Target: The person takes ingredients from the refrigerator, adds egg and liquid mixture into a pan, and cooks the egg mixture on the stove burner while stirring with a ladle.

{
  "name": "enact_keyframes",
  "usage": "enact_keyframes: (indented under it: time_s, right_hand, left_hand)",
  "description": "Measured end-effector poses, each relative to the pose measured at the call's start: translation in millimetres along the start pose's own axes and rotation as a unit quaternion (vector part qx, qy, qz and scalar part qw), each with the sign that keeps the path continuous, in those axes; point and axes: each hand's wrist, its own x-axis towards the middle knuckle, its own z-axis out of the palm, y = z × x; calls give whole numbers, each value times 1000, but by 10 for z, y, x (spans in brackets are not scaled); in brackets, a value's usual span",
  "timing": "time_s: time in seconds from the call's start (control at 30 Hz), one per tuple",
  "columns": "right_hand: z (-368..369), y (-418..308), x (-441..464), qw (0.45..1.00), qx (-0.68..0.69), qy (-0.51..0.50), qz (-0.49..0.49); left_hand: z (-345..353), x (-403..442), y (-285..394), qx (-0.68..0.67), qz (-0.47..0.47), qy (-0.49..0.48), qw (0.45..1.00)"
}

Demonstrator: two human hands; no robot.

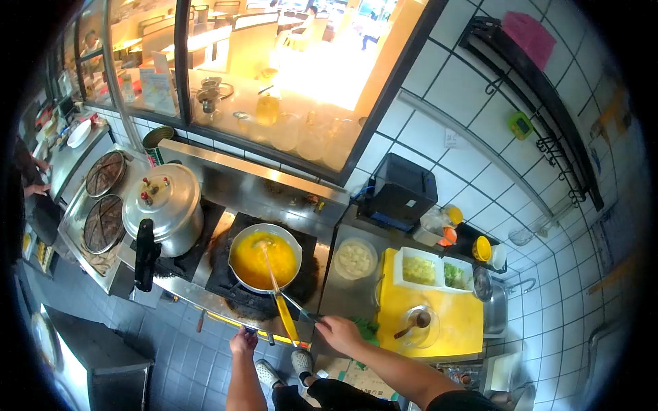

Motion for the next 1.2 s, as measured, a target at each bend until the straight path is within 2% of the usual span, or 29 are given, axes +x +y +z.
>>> enact_keyframes:
  time_s: [0.07,0.17,0.37,0.7,0.77,0.8,0.83,0.9,0.93,1.0,1.2]
  right_hand:
    - [89,-7,52,1000,-1,1,-4]
    - [137,-59,113,1000,-25,-11,3]
    - [192,-117,169,999,-24,-22,37]
    - [216,-69,102,999,-15,-11,33]
    - [211,-88,91,999,-15,-10,33]
    - [186,-107,120,997,-31,-22,63]
    - [190,-140,106,993,-45,-51,98]
    - [195,-167,112,996,-40,-21,83]
    - [221,-157,99,996,-39,-33,68]
    - [228,-123,157,998,-35,-30,33]
    - [354,-44,153,999,-38,-14,-1]
  left_hand:
    - [24,-33,55,-1,-27,11,1000]
    - [42,-7,17,32,-8,36,999]
    - [20,-20,27,40,-3,22,999]
    - [66,-11,13,30,2,51,998]
    - [49,192,47,-39,8,-15,999]
    - [-33,244,-66,-77,5,-36,996]
    - [-85,236,-168,-30,27,-33,999]
    - [-12,25,-41,41,65,-47,996]
    - [-16,-23,-23,25,64,-53,996]
    - [82,-114,41,58,30,8,998]
    - [132,-274,156,113,22,9,993]
